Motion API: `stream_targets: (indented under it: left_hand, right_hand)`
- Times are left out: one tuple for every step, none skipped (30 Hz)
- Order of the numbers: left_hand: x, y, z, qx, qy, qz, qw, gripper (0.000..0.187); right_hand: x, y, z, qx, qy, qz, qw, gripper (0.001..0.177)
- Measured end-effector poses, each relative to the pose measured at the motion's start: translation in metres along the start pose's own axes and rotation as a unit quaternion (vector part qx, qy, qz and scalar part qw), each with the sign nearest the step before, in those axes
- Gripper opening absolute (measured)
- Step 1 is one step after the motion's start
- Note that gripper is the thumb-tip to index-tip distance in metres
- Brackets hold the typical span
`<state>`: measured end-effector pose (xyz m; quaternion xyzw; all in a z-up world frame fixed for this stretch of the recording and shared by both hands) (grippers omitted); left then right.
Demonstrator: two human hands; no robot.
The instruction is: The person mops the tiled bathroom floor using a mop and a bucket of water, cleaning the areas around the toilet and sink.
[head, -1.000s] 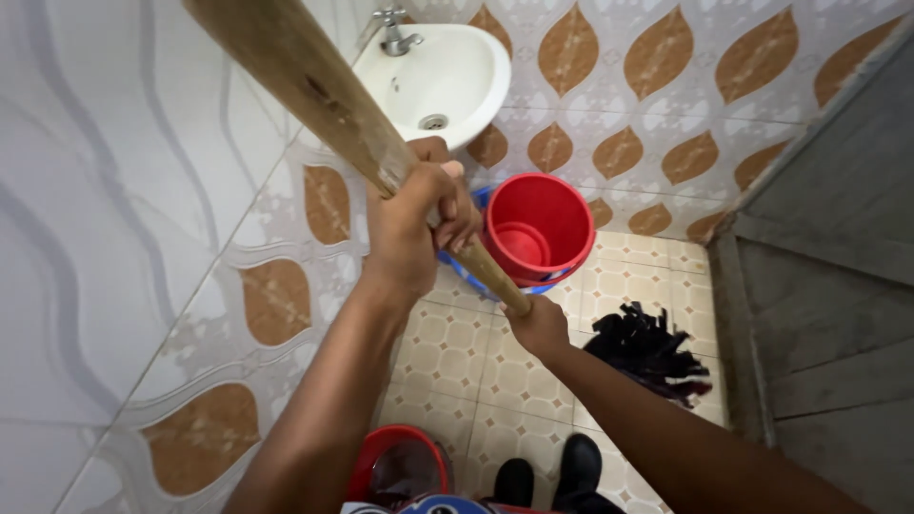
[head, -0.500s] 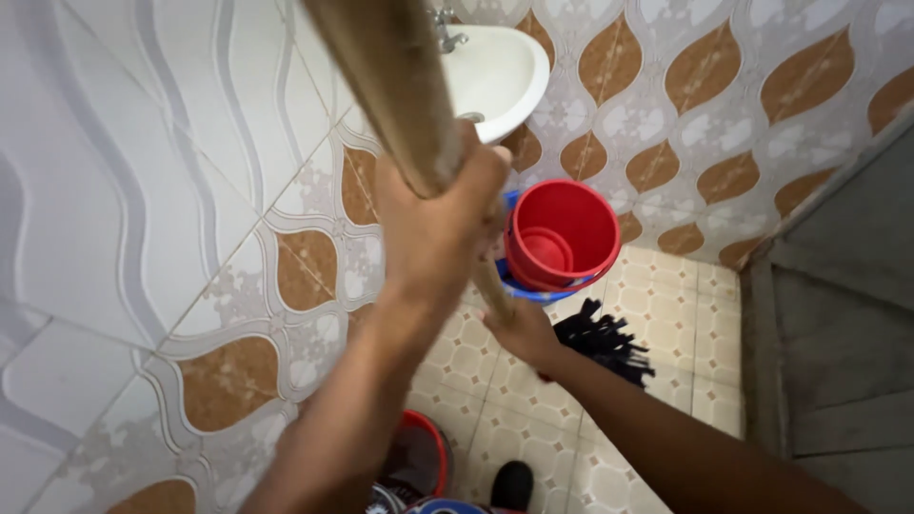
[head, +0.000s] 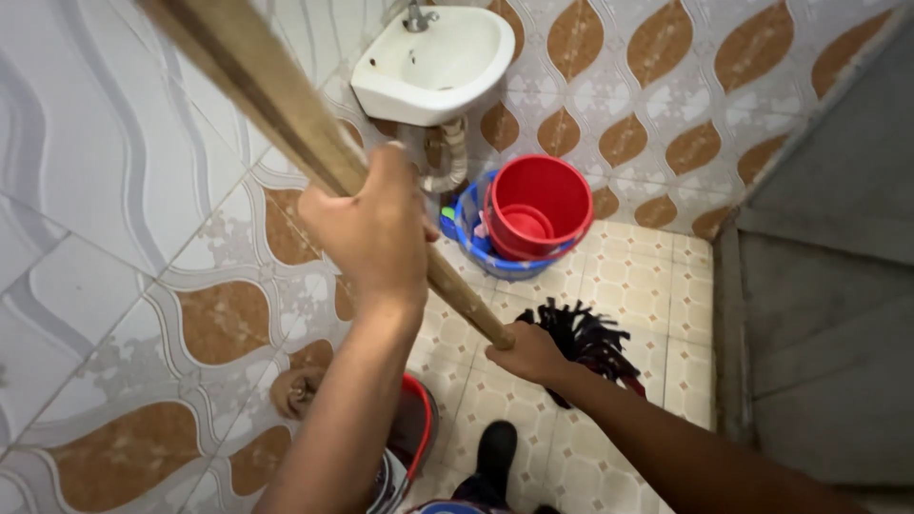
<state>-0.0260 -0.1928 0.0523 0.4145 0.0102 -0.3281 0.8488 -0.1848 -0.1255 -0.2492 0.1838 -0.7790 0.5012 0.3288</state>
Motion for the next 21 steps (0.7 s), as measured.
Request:
stream_targets:
  left_hand:
    - [0.001, 0.000, -0.006, 0.011, 0.009, -0.009, 1.000, 0.024]
    - [0.002, 0.001, -0.012, 0.022, 0.016, -0.018, 0.999, 0.025]
    - [0.003, 0.001, -0.017, 0.033, 0.024, -0.028, 0.999, 0.025]
    - [0.003, 0.001, -0.023, 0.041, 0.030, -0.024, 0.998, 0.026]
    - [0.002, 0.001, -0.029, 0.048, 0.036, -0.020, 0.998, 0.027]
    - [0.002, 0.000, -0.034, 0.056, 0.043, -0.016, 0.997, 0.029]
    - [0.000, -0.002, -0.038, 0.057, 0.048, -0.029, 0.997, 0.026]
    - [-0.003, -0.004, -0.042, 0.058, 0.052, -0.043, 0.996, 0.024]
    - [-0.006, -0.006, -0.045, 0.060, 0.056, -0.057, 0.995, 0.022]
    - [-0.008, -0.009, -0.047, 0.070, 0.053, -0.059, 0.994, 0.022]
    - [-0.010, -0.012, -0.050, 0.081, 0.050, -0.060, 0.994, 0.023]
    - [-0.012, -0.014, -0.052, 0.090, 0.050, -0.060, 0.993, 0.023]
    - [-0.014, -0.018, -0.054, 0.107, 0.047, -0.055, 0.992, 0.024]
    - [-0.017, -0.022, -0.056, 0.124, 0.047, -0.048, 0.990, 0.025]
    - [-0.018, -0.026, -0.057, 0.140, 0.047, -0.041, 0.988, 0.025]
    - [-0.020, -0.030, -0.058, 0.144, 0.030, -0.044, 0.988, 0.024]
    - [-0.020, -0.034, -0.058, 0.149, 0.013, -0.048, 0.988, 0.023]
    - [-0.021, -0.038, -0.057, 0.153, -0.003, -0.052, 0.987, 0.022]
    - [-0.022, -0.042, -0.057, 0.174, -0.021, -0.073, 0.982, 0.023]
    - [-0.022, -0.047, -0.055, 0.194, -0.038, -0.094, 0.976, 0.023]
    - [-0.021, -0.050, -0.054, 0.215, -0.055, -0.114, 0.968, 0.023]
  right_hand:
    - [-0.003, 0.003, -0.008, -0.003, 0.002, 0.001, 1.000, 0.035]
    - [-0.006, 0.005, -0.016, -0.006, 0.006, 0.003, 1.000, 0.034]
    - [-0.008, 0.008, -0.024, -0.009, 0.010, 0.004, 1.000, 0.033]
    - [-0.009, 0.010, -0.032, -0.024, 0.007, 0.009, 1.000, 0.032]
    - [-0.010, 0.014, -0.041, -0.039, 0.005, 0.014, 0.999, 0.031]
    - [-0.011, 0.017, -0.049, -0.054, 0.002, 0.017, 0.998, 0.030]
    - [-0.012, 0.020, -0.056, -0.068, -0.003, 0.016, 0.998, 0.031]
    - [-0.013, 0.023, -0.063, -0.083, -0.006, 0.015, 0.996, 0.031]
    - [-0.015, 0.028, -0.069, -0.099, -0.009, 0.015, 0.995, 0.032]
    - [-0.017, 0.032, -0.075, -0.105, -0.007, 0.012, 0.994, 0.033]
    - [-0.019, 0.036, -0.080, -0.112, -0.005, 0.009, 0.994, 0.033]
    - [-0.021, 0.041, -0.085, -0.117, -0.005, 0.004, 0.993, 0.034]
    - [-0.023, 0.045, -0.091, -0.121, 0.004, 0.012, 0.993, 0.034]
    - [-0.026, 0.049, -0.097, -0.123, 0.012, 0.019, 0.992, 0.033]
    - [-0.029, 0.052, -0.102, -0.125, 0.019, 0.025, 0.992, 0.033]
    - [-0.032, 0.053, -0.105, -0.145, 0.018, 0.025, 0.989, 0.034]
    - [-0.035, 0.055, -0.109, -0.164, 0.016, 0.024, 0.986, 0.035]
    - [-0.037, 0.056, -0.112, -0.183, 0.015, 0.023, 0.983, 0.036]
    - [-0.040, 0.056, -0.114, -0.197, 0.019, 0.038, 0.979, 0.036]
    - [-0.045, 0.057, -0.116, -0.210, 0.022, 0.053, 0.976, 0.036]
    - [-0.049, 0.057, -0.117, -0.223, 0.025, 0.068, 0.972, 0.036]
Point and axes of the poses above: each hand's wrist, its own z-axis towards the middle knuckle, its own x-axis out of the back of the hand, y = z × x, the point moved 1 cm from there along z, towards the middle knuckle, and after that the axes turned 12 degrees about -y, right-handed, at the moved point
